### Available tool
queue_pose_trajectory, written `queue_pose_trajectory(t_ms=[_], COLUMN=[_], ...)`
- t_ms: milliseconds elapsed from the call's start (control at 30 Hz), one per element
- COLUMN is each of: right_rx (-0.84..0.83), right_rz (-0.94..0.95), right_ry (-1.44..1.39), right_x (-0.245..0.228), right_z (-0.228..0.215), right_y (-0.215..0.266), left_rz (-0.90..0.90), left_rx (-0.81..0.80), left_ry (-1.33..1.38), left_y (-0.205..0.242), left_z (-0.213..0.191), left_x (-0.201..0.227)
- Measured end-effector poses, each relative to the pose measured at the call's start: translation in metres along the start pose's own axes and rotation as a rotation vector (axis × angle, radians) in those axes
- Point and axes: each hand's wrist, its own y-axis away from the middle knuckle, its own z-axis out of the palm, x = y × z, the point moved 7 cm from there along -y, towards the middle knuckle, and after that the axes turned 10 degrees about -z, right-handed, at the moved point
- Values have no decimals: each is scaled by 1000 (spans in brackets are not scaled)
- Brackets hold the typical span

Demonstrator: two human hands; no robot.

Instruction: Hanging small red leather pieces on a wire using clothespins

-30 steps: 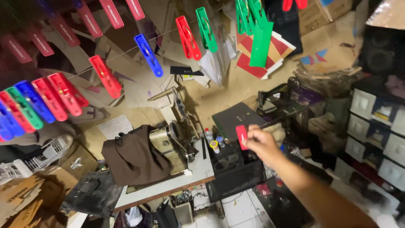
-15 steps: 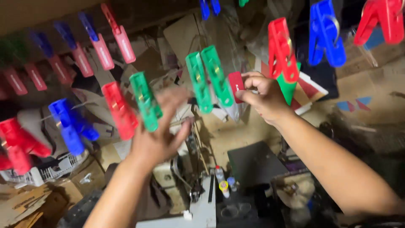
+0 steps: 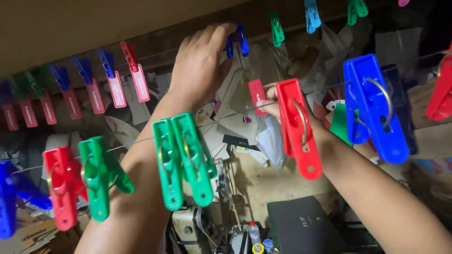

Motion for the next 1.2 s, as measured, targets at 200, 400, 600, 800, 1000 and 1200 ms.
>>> queue_pose_trajectory(t_ms=[200,400,600,800,1000,1200], right_rx=[-25,-37,-2,59,43,-6], right_rz=[33,71,161,40,211,217], right_ry=[-139,-101,-54,-107,-170,-132], right_x=[-43,-40,-35,-43,-33,-36], right_z=[9,20,35,40,47,53], right_y=[-5,-15,-33,-50,-55,-57], left_rz=[-270,-379,-427,-441,-509,-649], left_rx=[-89,-219,-216,-235,-201,-170], left_ry=[539,418,590,674,549,652], left_y=[-13,-18,-17,-23,-20,-18], left_z=[8,5,-4,9,16,15], left_x=[-26,-50,-50,-57,-71,-71])
